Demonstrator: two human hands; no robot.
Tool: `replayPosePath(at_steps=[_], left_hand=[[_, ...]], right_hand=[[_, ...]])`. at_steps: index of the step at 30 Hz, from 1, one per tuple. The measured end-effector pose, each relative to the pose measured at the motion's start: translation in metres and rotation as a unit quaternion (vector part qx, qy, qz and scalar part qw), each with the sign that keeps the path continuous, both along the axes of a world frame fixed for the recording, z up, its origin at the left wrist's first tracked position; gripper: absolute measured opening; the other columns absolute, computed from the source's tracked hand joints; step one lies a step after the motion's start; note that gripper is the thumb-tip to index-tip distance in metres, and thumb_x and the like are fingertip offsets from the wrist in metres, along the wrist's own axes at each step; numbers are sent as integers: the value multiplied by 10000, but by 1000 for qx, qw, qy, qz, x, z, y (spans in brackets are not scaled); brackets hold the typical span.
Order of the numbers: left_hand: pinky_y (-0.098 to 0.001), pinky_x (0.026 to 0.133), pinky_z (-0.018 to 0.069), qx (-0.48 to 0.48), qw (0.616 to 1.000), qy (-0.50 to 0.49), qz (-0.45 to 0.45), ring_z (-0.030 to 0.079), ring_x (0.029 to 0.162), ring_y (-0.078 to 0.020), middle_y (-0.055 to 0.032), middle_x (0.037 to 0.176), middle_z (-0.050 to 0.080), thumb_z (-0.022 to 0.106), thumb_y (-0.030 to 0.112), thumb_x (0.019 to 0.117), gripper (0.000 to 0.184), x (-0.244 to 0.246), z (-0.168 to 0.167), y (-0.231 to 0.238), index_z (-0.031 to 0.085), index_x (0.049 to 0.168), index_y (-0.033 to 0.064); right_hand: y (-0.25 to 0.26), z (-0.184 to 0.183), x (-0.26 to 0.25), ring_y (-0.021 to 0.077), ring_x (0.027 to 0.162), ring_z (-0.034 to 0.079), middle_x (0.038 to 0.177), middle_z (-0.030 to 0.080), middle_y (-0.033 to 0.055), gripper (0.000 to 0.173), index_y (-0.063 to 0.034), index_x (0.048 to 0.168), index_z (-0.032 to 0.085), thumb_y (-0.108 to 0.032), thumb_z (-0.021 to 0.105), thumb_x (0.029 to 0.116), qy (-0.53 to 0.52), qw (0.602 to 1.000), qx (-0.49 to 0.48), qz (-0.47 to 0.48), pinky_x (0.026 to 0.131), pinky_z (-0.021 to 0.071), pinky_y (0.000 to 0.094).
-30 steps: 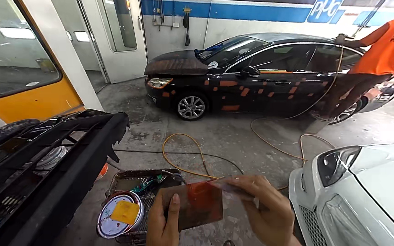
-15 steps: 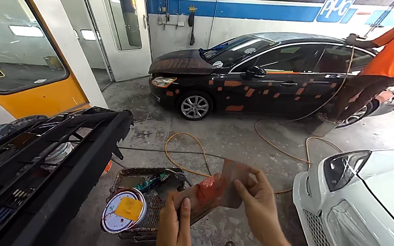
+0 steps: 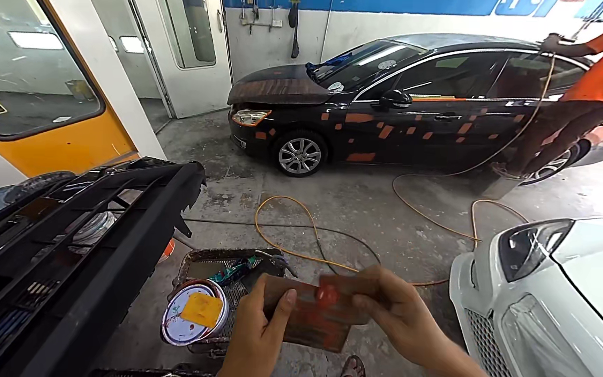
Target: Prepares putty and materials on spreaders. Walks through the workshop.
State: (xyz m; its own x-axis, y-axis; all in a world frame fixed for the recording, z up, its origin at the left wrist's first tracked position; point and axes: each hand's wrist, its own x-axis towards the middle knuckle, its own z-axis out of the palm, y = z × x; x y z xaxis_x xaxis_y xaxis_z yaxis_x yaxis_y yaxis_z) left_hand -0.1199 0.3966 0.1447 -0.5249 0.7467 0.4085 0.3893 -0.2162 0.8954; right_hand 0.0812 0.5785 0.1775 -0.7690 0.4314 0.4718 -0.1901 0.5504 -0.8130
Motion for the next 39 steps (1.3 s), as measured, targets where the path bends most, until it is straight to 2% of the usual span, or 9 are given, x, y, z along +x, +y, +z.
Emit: replayPosePath(at_steps=[4,8,18,22,25,29,32,36,39], left_hand=[[-288,817,628,38,996,-57,58,711,919,-102,-26,1016,711,525,253,1075,298,24,1,4,559,1236,5],[-300,938,595,62,984,-124,113,685,1059,-124,-109,1149,674,440,106,1076,297,51,8,13,460,1304,-84],[-279,935,593,72,981,-134,122,677,1064,-104,-104,1164,654,413,70,1076,283,57,14,11,431,1310,-88],[-296,951,587,77,985,-110,113,676,1083,-114,-109,1168,674,442,94,1072,272,63,19,12,473,1274,-86],[-277,908,603,54,989,-97,94,692,1019,-96,-58,1108,698,487,120,1063,278,36,19,6,527,1278,-52],[-262,788,622,74,996,-48,9,713,877,-93,-1,981,724,557,274,1061,275,14,17,5,610,1187,36],[-228,676,608,58,996,66,-17,688,768,-37,47,881,704,538,387,1062,308,8,17,11,627,1113,97],[-202,684,596,52,991,118,28,674,778,1,43,881,693,504,378,1075,305,21,10,10,599,1110,91],[-182,818,582,73,993,70,57,658,911,41,77,996,679,501,282,1083,216,32,7,8,562,1168,93]], right_hand=[[5,25,4,114,746,690,897,712,-49,270,-238,1089,726,-362,487,1057,-137,924,294,-202,594,579,390],[-55,-3,-15,150,874,715,1027,734,37,261,-153,1196,738,-172,685,941,-70,953,220,-198,710,628,352],[-57,-9,-12,113,829,694,948,725,3,230,-182,1172,745,-181,640,967,-3,941,233,-244,688,602,315],[-66,-15,-15,140,996,702,1112,735,7,286,-211,1210,723,-164,631,943,-11,937,262,-231,794,615,340],[-45,3,0,138,987,702,1057,744,-7,241,-235,1189,737,-173,599,1001,51,928,289,-229,834,603,344],[-7,27,13,180,957,740,1062,763,55,177,-118,1138,751,-108,645,996,100,988,74,-95,852,642,360],[10,36,19,141,945,721,1066,753,50,185,-76,1147,745,-132,627,1015,-66,997,-9,40,854,624,339],[18,47,30,107,869,670,985,687,-59,237,-293,1122,737,-215,540,1014,-251,931,227,-134,746,587,411],[10,22,24,118,845,700,970,717,13,210,-75,1170,697,-133,634,978,-30,964,56,-258,749,623,334]])
